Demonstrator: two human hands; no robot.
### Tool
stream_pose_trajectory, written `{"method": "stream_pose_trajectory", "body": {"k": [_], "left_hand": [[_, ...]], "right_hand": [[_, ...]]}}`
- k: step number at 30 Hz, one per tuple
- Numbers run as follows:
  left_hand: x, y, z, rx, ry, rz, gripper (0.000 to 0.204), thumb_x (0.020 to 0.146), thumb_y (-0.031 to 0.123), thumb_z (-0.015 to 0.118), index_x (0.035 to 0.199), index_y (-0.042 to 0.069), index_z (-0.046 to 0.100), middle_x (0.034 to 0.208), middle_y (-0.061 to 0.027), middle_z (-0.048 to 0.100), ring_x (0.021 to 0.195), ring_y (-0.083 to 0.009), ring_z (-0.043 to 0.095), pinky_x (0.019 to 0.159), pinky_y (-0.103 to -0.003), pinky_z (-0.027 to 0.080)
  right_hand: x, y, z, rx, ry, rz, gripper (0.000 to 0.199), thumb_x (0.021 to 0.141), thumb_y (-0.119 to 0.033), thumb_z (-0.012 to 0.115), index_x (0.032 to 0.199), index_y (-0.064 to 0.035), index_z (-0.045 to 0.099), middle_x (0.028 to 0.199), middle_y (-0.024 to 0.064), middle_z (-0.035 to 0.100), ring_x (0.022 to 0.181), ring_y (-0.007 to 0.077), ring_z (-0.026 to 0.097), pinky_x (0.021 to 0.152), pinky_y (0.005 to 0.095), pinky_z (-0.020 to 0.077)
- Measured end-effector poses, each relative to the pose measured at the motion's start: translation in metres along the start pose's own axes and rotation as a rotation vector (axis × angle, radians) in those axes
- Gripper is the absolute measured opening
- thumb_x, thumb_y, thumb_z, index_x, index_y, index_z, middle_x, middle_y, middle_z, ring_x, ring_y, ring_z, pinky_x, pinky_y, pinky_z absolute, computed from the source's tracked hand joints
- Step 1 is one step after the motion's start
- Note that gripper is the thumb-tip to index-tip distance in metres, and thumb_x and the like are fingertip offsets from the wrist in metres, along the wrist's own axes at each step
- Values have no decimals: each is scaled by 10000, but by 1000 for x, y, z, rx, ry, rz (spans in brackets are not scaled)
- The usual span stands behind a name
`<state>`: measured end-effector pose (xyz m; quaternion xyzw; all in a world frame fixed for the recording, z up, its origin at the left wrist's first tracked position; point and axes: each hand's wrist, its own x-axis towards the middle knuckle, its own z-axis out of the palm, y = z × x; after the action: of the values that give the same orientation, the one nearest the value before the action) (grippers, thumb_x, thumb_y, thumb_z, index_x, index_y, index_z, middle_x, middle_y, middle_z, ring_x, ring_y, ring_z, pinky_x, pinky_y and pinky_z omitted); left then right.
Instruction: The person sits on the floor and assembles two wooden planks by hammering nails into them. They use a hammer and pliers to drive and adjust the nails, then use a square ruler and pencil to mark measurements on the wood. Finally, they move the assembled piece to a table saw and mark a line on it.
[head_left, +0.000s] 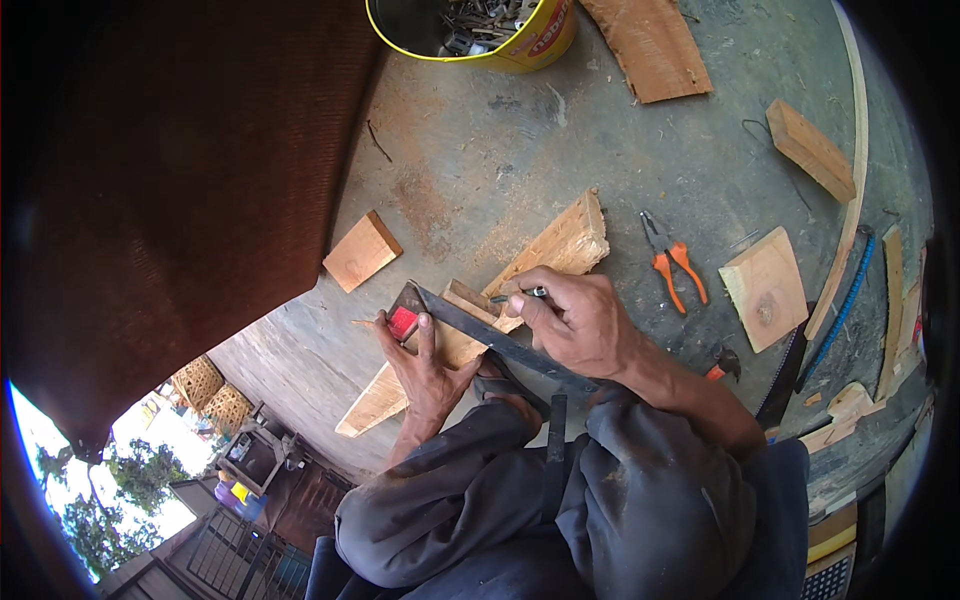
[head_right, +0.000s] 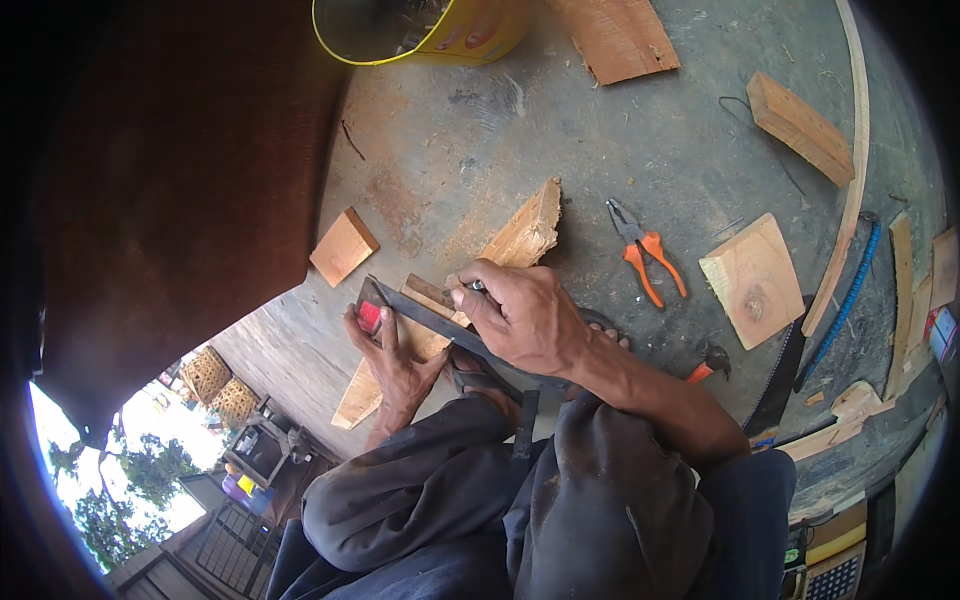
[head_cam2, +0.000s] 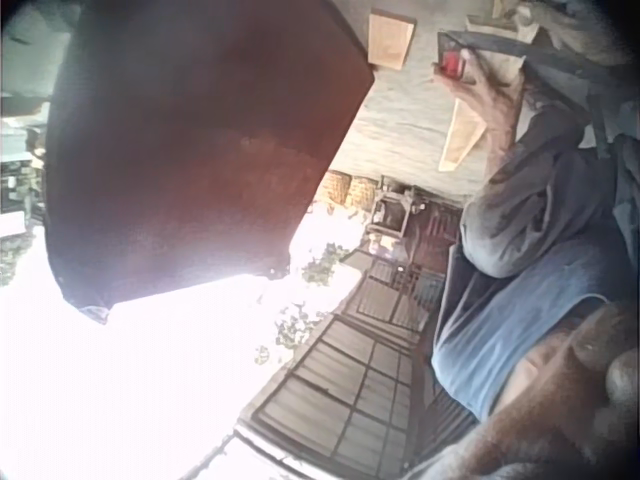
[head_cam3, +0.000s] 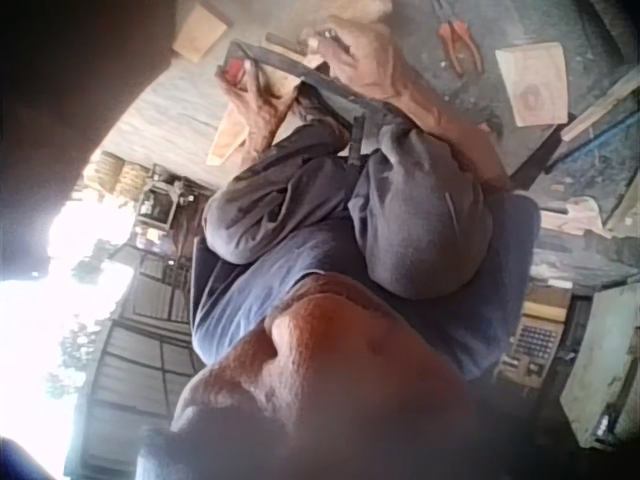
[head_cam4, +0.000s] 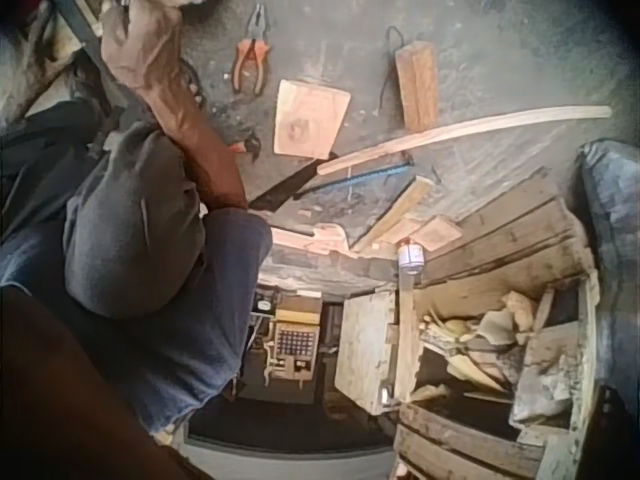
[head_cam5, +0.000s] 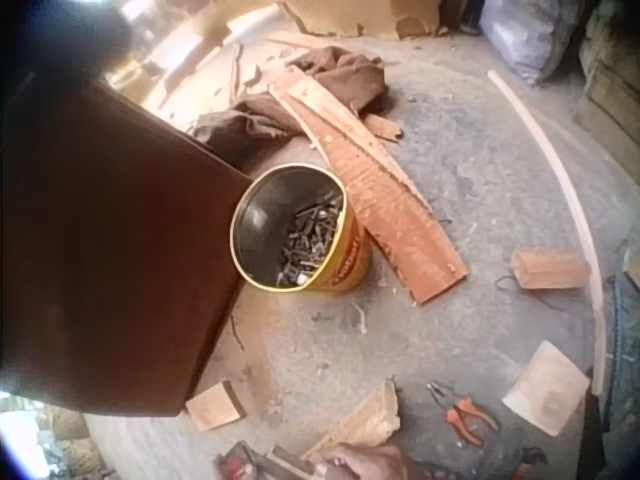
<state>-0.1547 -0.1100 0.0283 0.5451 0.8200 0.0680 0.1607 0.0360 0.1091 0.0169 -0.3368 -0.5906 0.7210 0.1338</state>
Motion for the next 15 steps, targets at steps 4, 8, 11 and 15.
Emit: {"method": "stream_pose_trajectory", "body": {"k": [4, 8, 11, 15], "left_hand": [[1, 0, 0, 9, -3, 6, 1243, 584, 408, 985, 1595, 300, 269, 1586, -370, 84, 1458, -595, 208, 1122, -657, 346], [0, 0, -1, 8, -8, 11, 1255, 571, 381, 989, 1594, 295, 268, 1585, -373, 85, 1455, -597, 212, 1122, -659, 345], [0, 1, 0, -1, -4, 6, 1277, 554, 346, 983, 1600, 325, 252, 1578, -380, 95, 1444, -602, 226, 1116, -659, 350], [0, 3, -1, 4, 5, 4, 1282, 548, 317, 979, 1602, 325, 248, 1574, -379, 103, 1440, -601, 231, 1112, -665, 351]], "right_hand": [[1, 9, 13, -51, 38, -81, 140, 971, -127, 666, 999, 8, 644, 664, 155, 634, 571, 283, 664, 524, 382, 489], [2, 11, 13, -122, -12, -124, 163, 972, -133, 651, 1028, 16, 618, 723, 184, 653, 648, 361, 685, 582, 449, 522], [-7, 18, 24, -319, -27, -279, 152, 967, -129, 650, 1013, 10, 607, 734, 177, 653, 661, 378, 682, 588, 460, 527], [-2, 21, 21, -143, 54, -246, 98, 950, -65, 661, 1001, 10, 623, 777, 170, 669, 675, 342, 696, 591, 410, 534]]}}
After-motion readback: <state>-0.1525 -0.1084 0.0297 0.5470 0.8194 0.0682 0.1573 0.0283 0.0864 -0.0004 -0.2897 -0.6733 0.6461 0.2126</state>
